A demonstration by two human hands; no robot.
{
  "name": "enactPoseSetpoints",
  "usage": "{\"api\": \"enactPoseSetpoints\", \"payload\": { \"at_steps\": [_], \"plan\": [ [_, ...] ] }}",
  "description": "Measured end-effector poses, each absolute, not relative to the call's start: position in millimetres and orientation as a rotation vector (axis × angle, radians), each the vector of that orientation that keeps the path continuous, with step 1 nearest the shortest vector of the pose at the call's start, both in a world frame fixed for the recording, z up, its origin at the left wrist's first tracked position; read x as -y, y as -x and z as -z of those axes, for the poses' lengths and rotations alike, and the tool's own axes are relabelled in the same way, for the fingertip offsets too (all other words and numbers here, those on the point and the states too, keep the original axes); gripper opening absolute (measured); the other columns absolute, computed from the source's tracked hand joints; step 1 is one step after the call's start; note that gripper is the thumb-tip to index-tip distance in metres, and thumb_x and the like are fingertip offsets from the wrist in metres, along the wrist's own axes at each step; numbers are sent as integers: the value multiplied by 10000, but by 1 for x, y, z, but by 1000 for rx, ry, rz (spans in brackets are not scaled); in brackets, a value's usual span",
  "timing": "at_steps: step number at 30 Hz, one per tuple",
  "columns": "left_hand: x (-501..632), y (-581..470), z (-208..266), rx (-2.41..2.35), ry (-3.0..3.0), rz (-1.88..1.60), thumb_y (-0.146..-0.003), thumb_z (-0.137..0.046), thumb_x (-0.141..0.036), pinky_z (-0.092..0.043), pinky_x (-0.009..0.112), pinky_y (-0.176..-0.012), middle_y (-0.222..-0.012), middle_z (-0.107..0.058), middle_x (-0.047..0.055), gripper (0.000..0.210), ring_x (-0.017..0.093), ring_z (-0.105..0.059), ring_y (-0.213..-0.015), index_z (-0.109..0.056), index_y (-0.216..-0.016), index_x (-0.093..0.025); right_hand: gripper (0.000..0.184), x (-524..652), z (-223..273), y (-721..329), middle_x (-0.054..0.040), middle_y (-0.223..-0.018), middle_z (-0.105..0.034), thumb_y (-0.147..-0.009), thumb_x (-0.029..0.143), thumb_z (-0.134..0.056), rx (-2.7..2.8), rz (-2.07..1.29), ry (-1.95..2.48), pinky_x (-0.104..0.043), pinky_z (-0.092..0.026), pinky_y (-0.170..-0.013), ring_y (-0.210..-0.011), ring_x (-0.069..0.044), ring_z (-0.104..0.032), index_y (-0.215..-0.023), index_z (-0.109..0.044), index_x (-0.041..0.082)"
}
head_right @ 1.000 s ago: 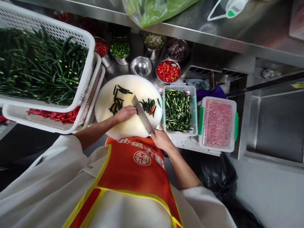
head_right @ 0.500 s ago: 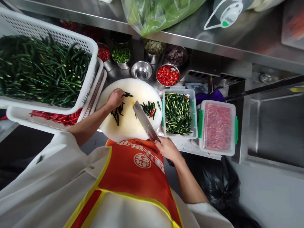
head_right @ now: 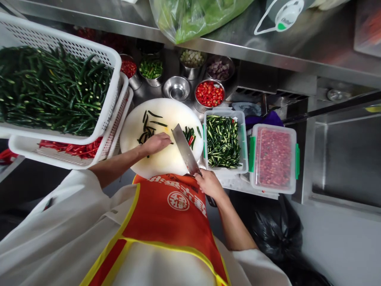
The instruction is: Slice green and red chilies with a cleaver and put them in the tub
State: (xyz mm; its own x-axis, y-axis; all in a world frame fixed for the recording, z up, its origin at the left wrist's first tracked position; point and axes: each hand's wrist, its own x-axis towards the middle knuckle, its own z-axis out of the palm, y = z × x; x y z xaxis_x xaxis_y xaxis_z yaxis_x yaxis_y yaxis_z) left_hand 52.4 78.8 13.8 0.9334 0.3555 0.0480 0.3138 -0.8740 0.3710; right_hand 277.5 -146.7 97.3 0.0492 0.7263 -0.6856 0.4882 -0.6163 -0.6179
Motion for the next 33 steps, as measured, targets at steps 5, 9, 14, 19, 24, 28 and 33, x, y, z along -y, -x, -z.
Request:
{"api": "enactPoseSetpoints", "payload": {
  "at_steps": [5, 9, 14, 19, 24, 28, 33],
  "plan": [
    [-59, -54, -11, -419, -2744, -217, -1016, -355, -218, -483, 282, -852, -1025, -674, 66, 350, 170, -569, -979, -700, -997, -167, 257, 146, -107, -284, 60, -521, -524, -900, 409, -419, 1237, -1673, 2109, -236, -411, -419, -396, -139, -560, -706, -423, 240],
    [-60, -49, -9, -433, -2739, -218, -1022, -355, -226, -478, 267, -846, -1038, -674, 54, 349, 161, -571, -988, -700, -1000, -176, 286, 140, -117, -293, 45, -494, -535, -908, 396, -417, 1355, -1700, 2144, -229, -422, -451, -410, -137, -574, -674, -429, 232],
    [-59, -46, -10, -451, -2716, -252, -1025, -346, -237, -476, 261, -810, -1041, -675, 42, 356, 156, -577, -949, -695, -986, -179, 290, 128, -123, -297, 30, -481, -551, -907, 379, -425, 1442, -1753, 2149, -224, -412, -444, -407, -138, -579, -658, -435, 229],
    [-59, -50, -11, -445, -2720, -239, -1020, -330, -217, -478, 269, -822, -1030, -674, 50, 368, 159, -574, -945, -691, -960, -179, 277, 121, -122, -297, 27, -454, -532, -899, 358, -418, 1480, -1761, 2170, -236, -404, -441, -388, -145, -564, -652, -423, 233],
    [-59, -52, -7, -464, -2674, -241, -1000, -387, -216, -489, 281, -862, -1030, -674, 56, 302, 167, -573, -964, -686, -976, -185, 284, 121, -123, -301, 28, -448, -524, -882, 379, -443, 1416, -1788, 2187, -242, -399, -431, -389, -149, -556, -637, -423, 237],
    [-57, -53, -4, -490, -2641, -247, -984, -419, -200, -493, 297, -868, -1026, -675, 68, 271, 170, -578, -965, -689, -963, -184, 280, 121, -125, -305, 31, -457, -531, -861, 377, -468, 1301, -1867, 2172, -240, -391, -416, -396, -149, -552, -623, -431, 235],
    [-56, -54, -4, -521, -2604, -243, -982, -421, -195, -487, 292, -849, -1011, -676, 61, 270, 167, -583, -937, -684, -921, -184, 290, 121, -121, -310, 37, -430, -522, -860, 342, -459, 1302, -1894, 2130, -246, -401, -432, -387, -149, -549, -591, -424, 239]
  ]
}}
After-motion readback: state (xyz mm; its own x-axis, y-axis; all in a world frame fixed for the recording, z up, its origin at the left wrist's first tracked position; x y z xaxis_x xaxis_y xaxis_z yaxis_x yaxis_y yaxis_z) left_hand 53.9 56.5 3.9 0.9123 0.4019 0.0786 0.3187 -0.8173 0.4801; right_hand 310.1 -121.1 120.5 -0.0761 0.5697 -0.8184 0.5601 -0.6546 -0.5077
